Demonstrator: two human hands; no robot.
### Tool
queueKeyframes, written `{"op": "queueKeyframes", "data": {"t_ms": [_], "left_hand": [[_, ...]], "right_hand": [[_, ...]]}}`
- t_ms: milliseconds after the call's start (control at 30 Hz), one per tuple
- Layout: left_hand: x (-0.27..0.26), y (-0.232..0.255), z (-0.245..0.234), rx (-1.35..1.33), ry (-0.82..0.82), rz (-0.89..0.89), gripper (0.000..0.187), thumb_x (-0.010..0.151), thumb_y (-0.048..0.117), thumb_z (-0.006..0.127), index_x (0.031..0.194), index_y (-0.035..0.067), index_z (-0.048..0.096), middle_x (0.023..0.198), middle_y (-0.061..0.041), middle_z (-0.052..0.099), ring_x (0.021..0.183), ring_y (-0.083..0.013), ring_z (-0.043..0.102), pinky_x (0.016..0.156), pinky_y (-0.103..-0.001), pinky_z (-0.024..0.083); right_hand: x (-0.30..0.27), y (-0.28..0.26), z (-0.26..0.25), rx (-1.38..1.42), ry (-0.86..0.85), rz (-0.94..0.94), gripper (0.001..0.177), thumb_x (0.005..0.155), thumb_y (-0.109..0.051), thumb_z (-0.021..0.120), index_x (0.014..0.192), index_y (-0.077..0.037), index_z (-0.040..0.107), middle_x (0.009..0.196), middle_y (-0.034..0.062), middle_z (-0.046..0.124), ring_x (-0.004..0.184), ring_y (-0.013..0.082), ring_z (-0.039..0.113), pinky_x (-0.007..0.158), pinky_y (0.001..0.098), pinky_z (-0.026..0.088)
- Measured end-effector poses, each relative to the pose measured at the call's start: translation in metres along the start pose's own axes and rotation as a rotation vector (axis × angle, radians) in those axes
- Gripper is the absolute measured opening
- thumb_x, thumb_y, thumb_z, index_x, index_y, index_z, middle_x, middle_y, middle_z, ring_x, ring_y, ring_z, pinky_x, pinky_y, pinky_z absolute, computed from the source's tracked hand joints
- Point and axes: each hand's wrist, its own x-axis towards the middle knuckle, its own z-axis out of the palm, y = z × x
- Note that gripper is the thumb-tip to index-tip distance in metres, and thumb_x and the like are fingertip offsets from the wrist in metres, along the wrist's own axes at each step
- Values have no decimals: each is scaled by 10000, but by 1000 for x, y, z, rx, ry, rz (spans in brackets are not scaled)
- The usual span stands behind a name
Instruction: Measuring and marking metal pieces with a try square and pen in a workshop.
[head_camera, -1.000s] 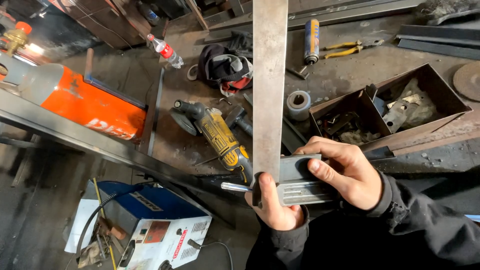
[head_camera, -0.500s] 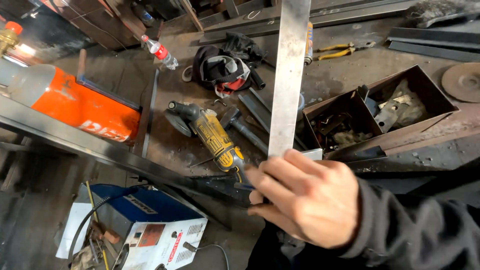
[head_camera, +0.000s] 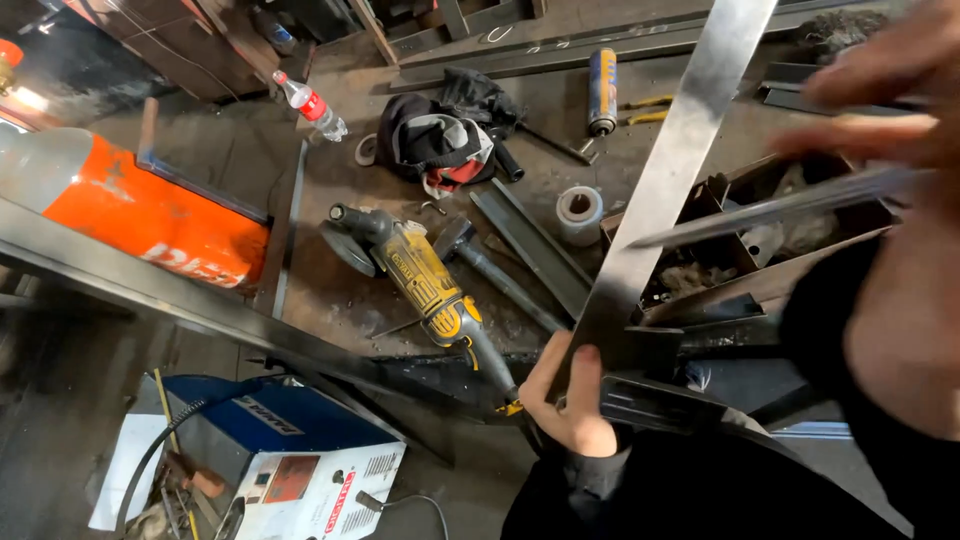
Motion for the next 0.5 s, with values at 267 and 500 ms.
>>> {"op": "queueKeyframes", "data": {"t_ms": [267,500], "left_hand": [[13,-9,-12,-285,32,-82,439,1028,258,633,1125,-147,771,912,-154,750,813,-198,594,782,-329,464],[3,-30,-13,-291,-55,-116,394,1055,272,609,1057,-98,746,889,-148,728,783,-188,577,753,-321,450]], "right_hand": [[-61,51,-3,-287,-324,538,194,967,-183,761,1098,-52,819,658,10,744,471,115,589,461,275,498],[-79,54,34,72,-290,563,86,927,-82,854,978,-35,804,640,-31,562,523,75,406,491,245,358]]}}
